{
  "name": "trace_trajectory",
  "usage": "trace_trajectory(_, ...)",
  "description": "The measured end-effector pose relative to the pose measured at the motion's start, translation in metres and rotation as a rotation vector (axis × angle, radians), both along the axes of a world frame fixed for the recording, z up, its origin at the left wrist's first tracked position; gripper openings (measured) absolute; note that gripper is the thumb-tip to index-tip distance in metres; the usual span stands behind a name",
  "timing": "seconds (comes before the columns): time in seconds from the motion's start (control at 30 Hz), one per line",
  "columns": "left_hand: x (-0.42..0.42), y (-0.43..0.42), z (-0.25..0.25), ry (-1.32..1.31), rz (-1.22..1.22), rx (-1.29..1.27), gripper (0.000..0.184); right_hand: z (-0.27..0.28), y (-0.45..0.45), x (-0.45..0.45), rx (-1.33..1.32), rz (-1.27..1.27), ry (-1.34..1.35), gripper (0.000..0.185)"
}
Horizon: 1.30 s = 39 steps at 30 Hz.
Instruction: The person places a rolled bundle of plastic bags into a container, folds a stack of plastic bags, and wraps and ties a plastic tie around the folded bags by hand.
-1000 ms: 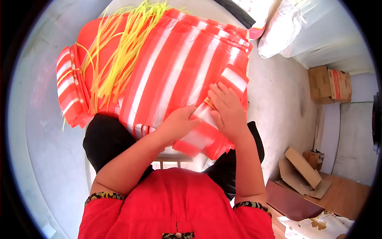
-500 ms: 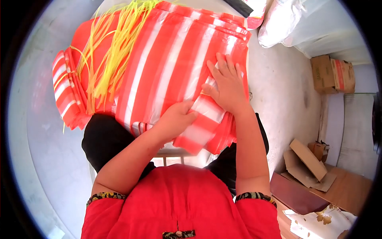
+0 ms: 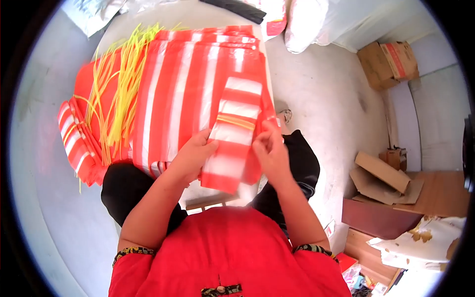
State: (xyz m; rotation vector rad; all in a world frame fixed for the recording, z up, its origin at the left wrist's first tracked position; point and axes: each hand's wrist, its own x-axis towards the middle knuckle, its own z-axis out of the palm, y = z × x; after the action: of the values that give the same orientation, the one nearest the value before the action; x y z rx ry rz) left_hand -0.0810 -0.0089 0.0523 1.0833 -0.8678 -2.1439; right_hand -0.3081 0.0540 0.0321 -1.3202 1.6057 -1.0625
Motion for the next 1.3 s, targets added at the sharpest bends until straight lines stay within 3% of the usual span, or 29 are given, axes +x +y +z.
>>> trace_trajectory(0.07,-0.002,0.011,-0.007,0.005,-0.040,0.013,0.040,-0.011,0.032,0.015,0.019,-0.004,-0.378,0.072)
trace_trajectory(0.13,-0.010,0.028,-0.012,0.032,-0.079,0.001,0.041,0.019,0.049,0.027,0.166,-0.023,-0.673,0.077)
trace_trajectory(0.2,-0.017,0.046,-0.016,-0.008,-0.130,-0.014,0.043,-0.012,0.058,0.027,0.006,-0.016,-0.447,0.074)
trace_trajectory(0.3,-0.029,0.079,-0.023,-0.172,-0.148,-0.036,0.045,-0.012,0.069,0.013,0.157,0.059,-0.484,0.070)
trace_trajectory(0.4,-0.040,0.111,-0.019,-0.132,-0.159,-0.058,0.041,-0.004,0.084,-0.009,0.125,0.050,-0.331,0.067)
trace_trajectory(0.53,-0.048,0.130,-0.007,-0.187,-0.612,0.058,0.036,0.001,0.121,-0.078,-0.065,-0.113,-0.334,0.064)
trace_trajectory(0.7,-0.079,0.145,-0.006,-0.171,-0.832,0.011,0.028,-0.007,0.216,-0.196,-0.053,-0.330,-0.488,0.064)
trace_trajectory(0.73,-0.086,0.146,-0.003,-0.179,-0.848,-0.003,0.028,-0.019,0.235,-0.214,-0.033,-0.335,-0.512,0.065)
trace_trajectory(0.87,-0.120,0.149,0.000,-0.204,-0.879,-0.105,0.027,-0.067,0.301,-0.239,0.379,-0.411,-0.133,0.067)
trace_trajectory(0.93,-0.136,0.150,-0.007,-0.229,-0.887,-0.214,0.024,-0.114,0.321,-0.239,0.565,-0.470,-0.169,0.066)
trace_trajectory(1.0,-0.150,0.151,-0.015,-0.261,-0.903,-0.351,0.020,-0.175,0.339,-0.239,0.584,-0.487,-0.281,0.064)
trace_trajectory(1.07,-0.158,0.143,-0.021,-0.359,-0.906,-0.264,0.014,-0.202,0.339,-0.233,0.588,-0.471,-0.280,0.065)
trace_trajectory(1.23,-0.158,0.142,-0.027,-0.418,-0.850,-0.221,0.014,-0.181,0.310,-0.230,0.448,-0.530,-0.438,0.069)
trace_trajectory(1.3,-0.153,0.141,-0.031,-0.393,-0.822,-0.148,0.016,-0.214,0.307,-0.233,0.458,-0.581,-0.597,0.072)
